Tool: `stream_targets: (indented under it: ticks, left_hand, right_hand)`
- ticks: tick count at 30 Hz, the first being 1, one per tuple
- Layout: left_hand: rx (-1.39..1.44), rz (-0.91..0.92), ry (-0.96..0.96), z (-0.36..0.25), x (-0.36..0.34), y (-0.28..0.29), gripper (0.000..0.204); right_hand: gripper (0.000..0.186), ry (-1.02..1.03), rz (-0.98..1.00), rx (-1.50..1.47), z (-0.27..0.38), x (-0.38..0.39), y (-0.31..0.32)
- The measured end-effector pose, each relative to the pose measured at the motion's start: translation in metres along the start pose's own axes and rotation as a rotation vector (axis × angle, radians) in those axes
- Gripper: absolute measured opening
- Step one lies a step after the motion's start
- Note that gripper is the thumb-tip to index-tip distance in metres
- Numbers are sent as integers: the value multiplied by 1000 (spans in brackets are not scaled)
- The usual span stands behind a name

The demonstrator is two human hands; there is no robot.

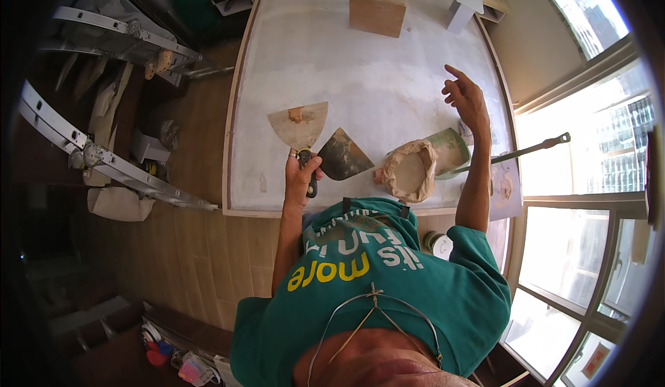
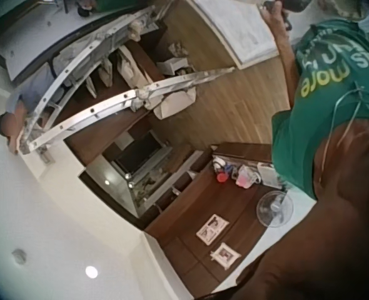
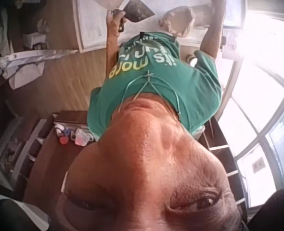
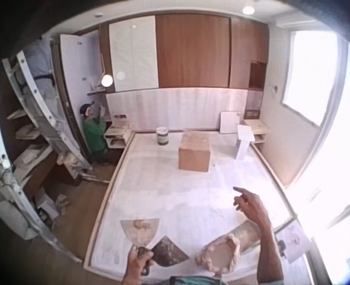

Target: The person holds a trowel and a putty knife, scoops compound from a bucket, and applies it to a large white board on the floor. They repeatedly scrape and spread the material across the surface.

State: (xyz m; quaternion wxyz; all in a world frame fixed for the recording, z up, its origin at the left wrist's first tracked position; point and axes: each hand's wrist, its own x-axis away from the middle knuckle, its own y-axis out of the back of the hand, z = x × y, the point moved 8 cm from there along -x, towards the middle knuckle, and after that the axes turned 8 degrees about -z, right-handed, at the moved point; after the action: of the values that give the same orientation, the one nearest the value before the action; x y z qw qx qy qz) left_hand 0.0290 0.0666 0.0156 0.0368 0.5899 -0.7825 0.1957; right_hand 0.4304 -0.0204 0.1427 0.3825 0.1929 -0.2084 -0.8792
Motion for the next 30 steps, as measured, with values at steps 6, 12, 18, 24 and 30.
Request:
stream_targets:
  ticks: [6, 12, 18, 24, 30]
  left_hand:
    - [40, -11, -8, 2, 1, -2, 37]
    - [35, -19, 5, 4, 2, 0, 40]
    - [25, -11, 7, 1, 1, 1, 38]
    - [25, 38, -2, -2, -2, -6, 37]
    - [10, 80, -1, -6, -1, -11, 37]
  right_hand:
    - [44, 45, 105, 135, 12, -19, -30]
    - [44, 16, 153, 65, 9, -7, -42]
    - [42, 67, 117, 70, 32, -6, -23]
    - [42, 53, 109, 207, 13, 1, -36]
    - [43, 7, 173, 154, -19, 24, -73]
